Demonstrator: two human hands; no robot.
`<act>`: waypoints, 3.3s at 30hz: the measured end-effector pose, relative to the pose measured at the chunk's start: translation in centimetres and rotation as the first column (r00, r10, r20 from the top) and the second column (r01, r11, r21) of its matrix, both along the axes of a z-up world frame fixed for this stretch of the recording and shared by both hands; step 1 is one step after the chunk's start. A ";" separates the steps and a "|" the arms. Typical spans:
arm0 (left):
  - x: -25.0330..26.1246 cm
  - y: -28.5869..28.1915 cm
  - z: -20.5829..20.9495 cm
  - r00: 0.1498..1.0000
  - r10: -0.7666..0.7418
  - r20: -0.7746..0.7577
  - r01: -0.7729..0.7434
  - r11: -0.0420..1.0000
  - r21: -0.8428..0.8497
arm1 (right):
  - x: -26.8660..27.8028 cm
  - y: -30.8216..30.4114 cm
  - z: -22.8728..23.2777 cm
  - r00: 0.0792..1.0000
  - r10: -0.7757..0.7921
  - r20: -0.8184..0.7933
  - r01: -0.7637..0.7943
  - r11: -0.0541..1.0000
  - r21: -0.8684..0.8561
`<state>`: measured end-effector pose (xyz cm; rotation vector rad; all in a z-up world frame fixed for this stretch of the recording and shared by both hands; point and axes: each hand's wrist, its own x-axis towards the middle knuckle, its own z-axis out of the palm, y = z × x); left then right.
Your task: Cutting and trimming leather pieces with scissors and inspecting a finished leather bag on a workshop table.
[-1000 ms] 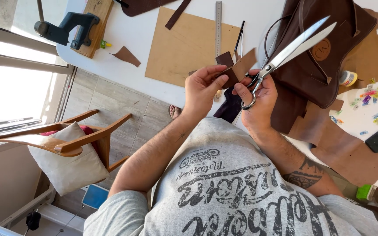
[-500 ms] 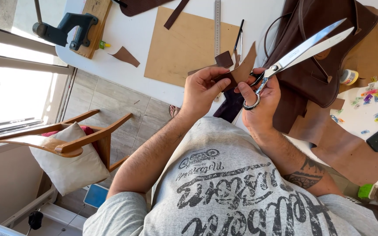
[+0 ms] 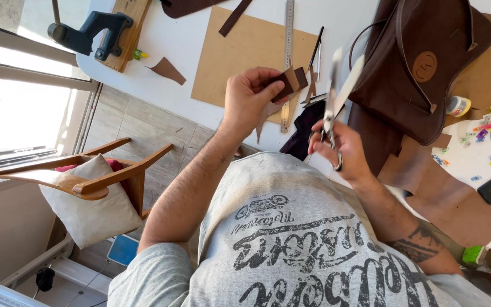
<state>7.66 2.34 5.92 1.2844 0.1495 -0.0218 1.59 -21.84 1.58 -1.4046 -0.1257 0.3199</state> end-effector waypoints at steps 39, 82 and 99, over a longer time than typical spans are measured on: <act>-0.8 -0.2 0.4 0.994 -0.109 -0.003 0.109 0.990 0.088 | 1.5 2.2 1.8 0.939 0.205 0.276 -0.099 0.931 -0.352; -1.8 0.2 -1.6 0.993 -0.114 -0.018 0.115 0.992 0.042 | 0.5 2.3 0.4 0.962 0.175 0.211 -0.073 0.905 -0.418; -2.6 1.6 -2.0 0.994 -0.087 -0.067 0.090 0.995 0.048 | 0.5 3.0 -1.3 0.956 0.201 0.212 -0.091 0.894 -0.439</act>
